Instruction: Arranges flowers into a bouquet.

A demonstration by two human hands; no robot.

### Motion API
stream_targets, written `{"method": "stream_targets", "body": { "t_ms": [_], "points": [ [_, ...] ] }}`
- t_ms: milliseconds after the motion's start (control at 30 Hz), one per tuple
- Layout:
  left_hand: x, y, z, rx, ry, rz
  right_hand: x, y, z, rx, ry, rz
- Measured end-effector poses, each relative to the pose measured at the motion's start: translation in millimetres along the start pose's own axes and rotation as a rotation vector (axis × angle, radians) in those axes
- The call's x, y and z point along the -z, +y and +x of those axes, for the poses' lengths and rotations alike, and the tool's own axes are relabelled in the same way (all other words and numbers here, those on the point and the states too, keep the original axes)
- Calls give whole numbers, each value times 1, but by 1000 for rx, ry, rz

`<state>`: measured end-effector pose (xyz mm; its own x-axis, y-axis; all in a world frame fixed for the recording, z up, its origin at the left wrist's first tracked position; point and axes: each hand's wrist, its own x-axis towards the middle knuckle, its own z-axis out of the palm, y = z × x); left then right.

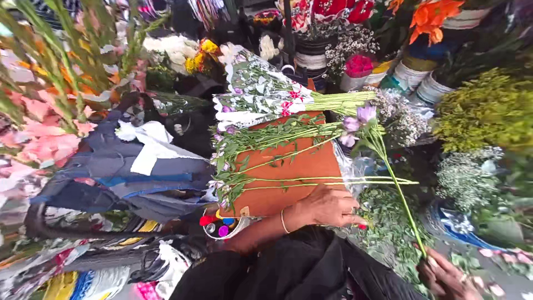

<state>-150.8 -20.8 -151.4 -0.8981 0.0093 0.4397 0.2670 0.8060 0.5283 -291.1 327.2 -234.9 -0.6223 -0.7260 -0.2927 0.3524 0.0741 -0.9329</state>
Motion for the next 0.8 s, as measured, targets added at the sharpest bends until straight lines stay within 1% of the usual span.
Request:
{"method": "stream_targets", "body": {
  "t_ms": [33,67,100,133,167,200,233,333,433,500,567,600,633,667,700,733,767,800],
  "points": [
    [-3,4,1,81,-97,-12,-3,-4,1,-9,53,17],
    [-2,4,4,180,-74,-24,-3,-7,1,-3,75,36],
    [0,1,8,261,42,-15,-2,-9,0,11,71,53],
    [4,-4,14,303,202,23,0,-12,-1,27,58,66],
    [10,-9,21,307,343,68,1,-14,0,38,42,76],
    [15,-12,27,291,436,107,2,-14,0,44,29,85],
    [18,-14,34,267,477,136,2,-13,-1,48,17,97],
    [12,-13,53,202,469,189,1,-9,-2,45,-10,109],
    [-2,-17,72,151,484,318,-1,-7,-4,30,-28,93],
    [-8,-22,79,127,479,381,-2,-7,-7,25,-19,83],
    [-15,-24,81,62,457,411,-1,-7,-10,31,-12,73],
    [-19,-20,78,9,406,388,-1,-6,-11,33,-5,69],
    [-25,-12,73,-67,309,335,0,-5,-12,36,3,66],
    [-33,-2,64,-185,165,271,1,-4,-12,35,11,67],
    [-43,7,54,-334,-23,198,1,-2,-12,29,18,69],
    [-53,14,45,-458,-246,125,2,-1,-11,22,23,65],
    [-62,19,38,-518,-442,62,2,-1,-11,17,29,59],
    [-69,18,35,-507,-561,10,4,0,-11,16,35,60]
  ]
}}
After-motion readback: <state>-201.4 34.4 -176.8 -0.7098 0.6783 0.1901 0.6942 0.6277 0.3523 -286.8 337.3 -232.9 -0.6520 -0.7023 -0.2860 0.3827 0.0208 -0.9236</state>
